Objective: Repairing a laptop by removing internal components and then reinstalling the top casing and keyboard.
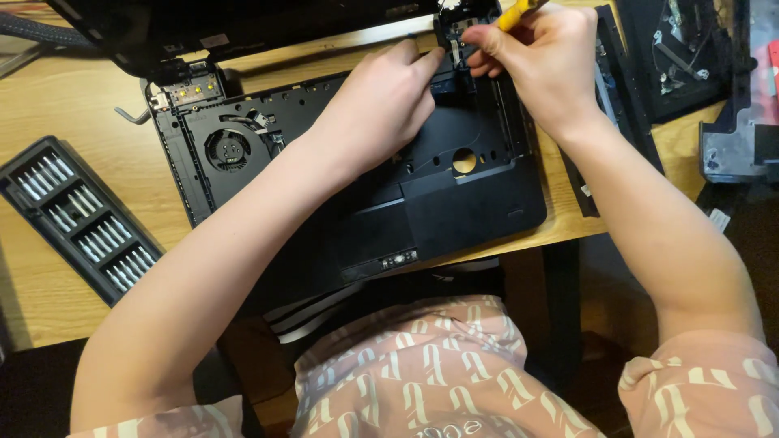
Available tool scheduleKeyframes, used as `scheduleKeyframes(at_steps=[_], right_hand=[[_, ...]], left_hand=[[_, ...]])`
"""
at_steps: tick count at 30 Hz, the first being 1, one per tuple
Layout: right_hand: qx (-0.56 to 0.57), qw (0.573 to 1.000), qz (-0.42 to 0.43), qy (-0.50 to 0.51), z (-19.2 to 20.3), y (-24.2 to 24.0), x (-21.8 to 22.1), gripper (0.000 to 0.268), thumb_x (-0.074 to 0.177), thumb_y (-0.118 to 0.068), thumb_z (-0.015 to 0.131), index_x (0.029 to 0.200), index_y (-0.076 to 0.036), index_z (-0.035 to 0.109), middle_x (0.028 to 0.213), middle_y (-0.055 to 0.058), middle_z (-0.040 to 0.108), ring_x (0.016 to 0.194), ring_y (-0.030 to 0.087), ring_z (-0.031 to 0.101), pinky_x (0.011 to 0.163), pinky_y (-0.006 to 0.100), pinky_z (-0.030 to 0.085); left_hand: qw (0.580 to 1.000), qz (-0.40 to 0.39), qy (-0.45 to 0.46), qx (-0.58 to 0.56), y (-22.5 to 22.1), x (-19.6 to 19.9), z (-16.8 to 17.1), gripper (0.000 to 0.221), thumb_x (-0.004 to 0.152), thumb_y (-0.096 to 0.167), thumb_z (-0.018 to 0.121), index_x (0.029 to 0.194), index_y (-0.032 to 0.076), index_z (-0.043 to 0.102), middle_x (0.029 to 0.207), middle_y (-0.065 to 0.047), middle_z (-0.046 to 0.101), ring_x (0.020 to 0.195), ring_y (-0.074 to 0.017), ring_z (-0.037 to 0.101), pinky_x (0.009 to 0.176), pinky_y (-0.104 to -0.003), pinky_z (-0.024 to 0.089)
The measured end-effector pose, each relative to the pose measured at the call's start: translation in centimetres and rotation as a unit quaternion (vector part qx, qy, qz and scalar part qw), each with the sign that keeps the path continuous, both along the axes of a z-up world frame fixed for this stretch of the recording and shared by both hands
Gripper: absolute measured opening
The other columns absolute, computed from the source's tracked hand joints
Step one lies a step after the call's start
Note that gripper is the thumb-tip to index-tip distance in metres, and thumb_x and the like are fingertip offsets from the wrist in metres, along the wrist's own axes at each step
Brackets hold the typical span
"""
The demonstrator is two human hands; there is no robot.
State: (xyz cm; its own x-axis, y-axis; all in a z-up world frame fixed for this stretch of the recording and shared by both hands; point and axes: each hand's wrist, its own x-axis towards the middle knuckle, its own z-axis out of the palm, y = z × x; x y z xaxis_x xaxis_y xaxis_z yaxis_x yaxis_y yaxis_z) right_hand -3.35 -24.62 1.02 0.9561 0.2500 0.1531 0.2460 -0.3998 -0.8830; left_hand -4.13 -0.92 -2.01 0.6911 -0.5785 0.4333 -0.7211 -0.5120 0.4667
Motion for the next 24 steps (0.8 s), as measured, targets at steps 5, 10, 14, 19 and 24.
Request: scheduleKeyframes(at_steps=[5, 10, 14, 19, 24], right_hand=[[-0.079, 0.994, -0.013, -0.075, 0.3, 0.3, -0.7, 0.014, 0.109, -0.007, 0.081, 0.104, 0.005, 0.077, 0.09, 0.012, 0.078, 0.078, 0.016, 0.077, 0.07, 0.025, 0.06], [-0.219, 0.943, -0.011, -0.25, -0.7, -0.7, -1.1, 0.009, 0.1, 0.0, 0.079, 0.094, 0.006, 0.074, 0.086, 0.016, 0.074, 0.086, 0.027, 0.076, 0.075, 0.033, 0.056], [-0.249, 0.954, 0.008, -0.169, 1.9, -0.9, -1.4, 0.019, 0.102, -0.005, 0.082, 0.091, 0.005, 0.071, 0.085, 0.017, 0.07, 0.078, 0.028, 0.073, 0.071, 0.034, 0.055], [-0.186, 0.961, -0.002, -0.205, 6.2, -1.5, -4.5, 0.028, 0.109, 0.004, 0.057, 0.136, 0.002, 0.048, 0.105, 0.009, 0.077, 0.087, 0.019, 0.078, 0.079, 0.026, 0.062], [-0.285, 0.918, -0.002, -0.276, 6.1, -0.7, -5.3, 0.049, 0.11, 0.007, 0.064, 0.153, 0.002, 0.041, 0.093, 0.01, 0.073, 0.082, 0.021, 0.075, 0.075, 0.029, 0.059]], left_hand=[[0.984, -0.014, 0.074, -0.162, -0.6, 1.4, 2.8, 0.026, 0.103, 0.009, 0.07, 0.126, 0.0, 0.066, 0.105, -0.018, 0.066, 0.088, -0.0305, 0.07, 0.08, -0.039, 0.057], [0.957, -0.074, 0.043, -0.278, -2.9, 2.6, 2.8, 0.025, 0.1, 0.015, 0.082, 0.114, 0.002, 0.067, 0.099, -0.014, 0.072, 0.089, -0.0266, 0.074, 0.08, -0.034, 0.059], [0.947, -0.104, 0.051, -0.299, -2.6, 2.5, 3.3, 0.022, 0.104, 0.012, 0.079, 0.122, 0.005, 0.068, 0.107, -0.011, 0.075, 0.097, -0.0246, 0.077, 0.086, -0.032, 0.061], [0.955, -0.103, 0.01, -0.277, -2.7, 2.5, 3.0, 0.023, 0.106, 0.009, 0.077, 0.125, 0.003, 0.066, 0.112, -0.013, 0.073, 0.104, -0.0278, 0.075, 0.089, -0.035, 0.06], [0.962, -0.087, 0.019, -0.258, -2.7, 2.1, 3.3, 0.024, 0.105, 0.01, 0.076, 0.124, 0.002, 0.065, 0.109, -0.014, 0.071, 0.097, -0.0293, 0.073, 0.083, -0.036, 0.059]])
